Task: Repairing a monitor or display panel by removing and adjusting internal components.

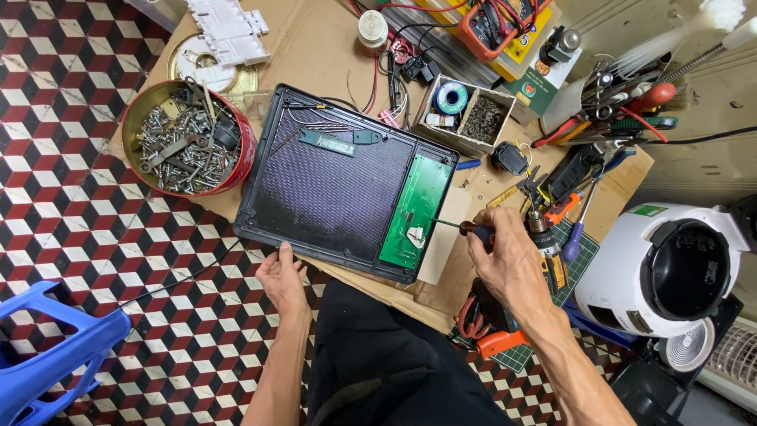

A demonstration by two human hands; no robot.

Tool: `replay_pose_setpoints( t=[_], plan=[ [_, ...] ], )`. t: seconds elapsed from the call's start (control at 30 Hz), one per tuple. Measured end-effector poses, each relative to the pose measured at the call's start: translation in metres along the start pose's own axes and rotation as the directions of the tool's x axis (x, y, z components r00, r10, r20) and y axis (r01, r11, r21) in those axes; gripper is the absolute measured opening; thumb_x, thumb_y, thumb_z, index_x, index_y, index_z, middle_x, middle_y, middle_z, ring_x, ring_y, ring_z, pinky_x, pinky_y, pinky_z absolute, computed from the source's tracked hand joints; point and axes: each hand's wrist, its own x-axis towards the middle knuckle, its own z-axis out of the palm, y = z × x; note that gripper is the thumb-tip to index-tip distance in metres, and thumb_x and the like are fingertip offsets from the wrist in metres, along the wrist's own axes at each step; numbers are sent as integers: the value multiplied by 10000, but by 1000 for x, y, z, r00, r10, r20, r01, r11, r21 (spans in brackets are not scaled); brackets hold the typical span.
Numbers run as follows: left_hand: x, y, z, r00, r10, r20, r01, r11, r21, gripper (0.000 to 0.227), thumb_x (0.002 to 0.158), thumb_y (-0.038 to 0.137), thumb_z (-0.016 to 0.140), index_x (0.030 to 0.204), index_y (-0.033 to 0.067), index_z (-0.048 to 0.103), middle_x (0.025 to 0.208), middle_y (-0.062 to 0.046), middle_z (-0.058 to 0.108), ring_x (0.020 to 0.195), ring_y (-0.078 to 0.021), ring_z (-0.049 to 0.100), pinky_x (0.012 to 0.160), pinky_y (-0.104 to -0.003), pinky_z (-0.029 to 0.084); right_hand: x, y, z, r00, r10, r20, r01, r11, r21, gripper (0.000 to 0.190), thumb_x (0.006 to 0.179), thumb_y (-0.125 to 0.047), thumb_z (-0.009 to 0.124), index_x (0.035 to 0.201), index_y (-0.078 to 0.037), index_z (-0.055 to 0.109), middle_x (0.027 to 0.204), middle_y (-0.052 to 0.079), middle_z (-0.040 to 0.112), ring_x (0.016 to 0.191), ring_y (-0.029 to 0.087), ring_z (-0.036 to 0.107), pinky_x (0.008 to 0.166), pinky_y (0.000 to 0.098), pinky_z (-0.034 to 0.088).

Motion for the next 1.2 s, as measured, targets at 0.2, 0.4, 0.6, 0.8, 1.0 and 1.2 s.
replay_pose_setpoints(
  t=[0.2,0.4,0.6,0.8,1.0,1.2],
  plan=[
    [16,-13,1,980,-43,194,52,998,-42,610,935,390,676,1289,-37,421,1101,-202,611,997,-295,702,870,-390,640,-5,5,9,994,102,-31,-104,989,-106,286,945,-216,744,1046,6,594,988,164,672,728,330,702,626,426,563],
    [16,-13,0,982,5,191,11,996,-87,549,937,296,705,1256,-28,398,1092,-193,604,917,-259,700,814,-369,649,-5,1,-1,999,18,31,-18,1000,-15,286,879,-131,713,1084,35,602,1007,236,633,690,336,694,584,415,571],
    [19,-12,-4,975,-10,223,24,998,-62,516,942,288,703,1240,1,395,1069,-167,598,878,-231,700,797,-361,653,-3,1,-4,979,198,44,-194,978,-79,284,941,-209,735,1036,24,605,1011,186,658,734,331,710,628,426,571],
    [17,-9,-4,975,-12,222,26,998,-61,521,945,290,701,1233,-9,385,1059,-173,599,857,-230,694,779,-361,652,-7,13,-1,995,72,70,-70,997,-24,235,908,-132,704,1053,34,622,1030,229,644,753,334,706,625,412,586],
    [18,-7,-5,970,-8,242,7,1000,2,522,947,301,676,1252,-11,389,1060,-186,602,862,-230,722,766,-345,669,-3,12,6,982,171,75,-157,974,-165,294,956,-263,729,984,10,624,982,169,678,738,329,718,640,438,587],
    [12,-3,-5,966,-12,257,21,999,-33,532,943,302,694,1248,-12,392,1078,-181,595,869,-230,712,766,-337,662,0,8,-3,996,-47,78,51,997,-57,297,847,-147,719,1037,56,615,951,229,620,717,369,684,595,455,579]
  ],
)
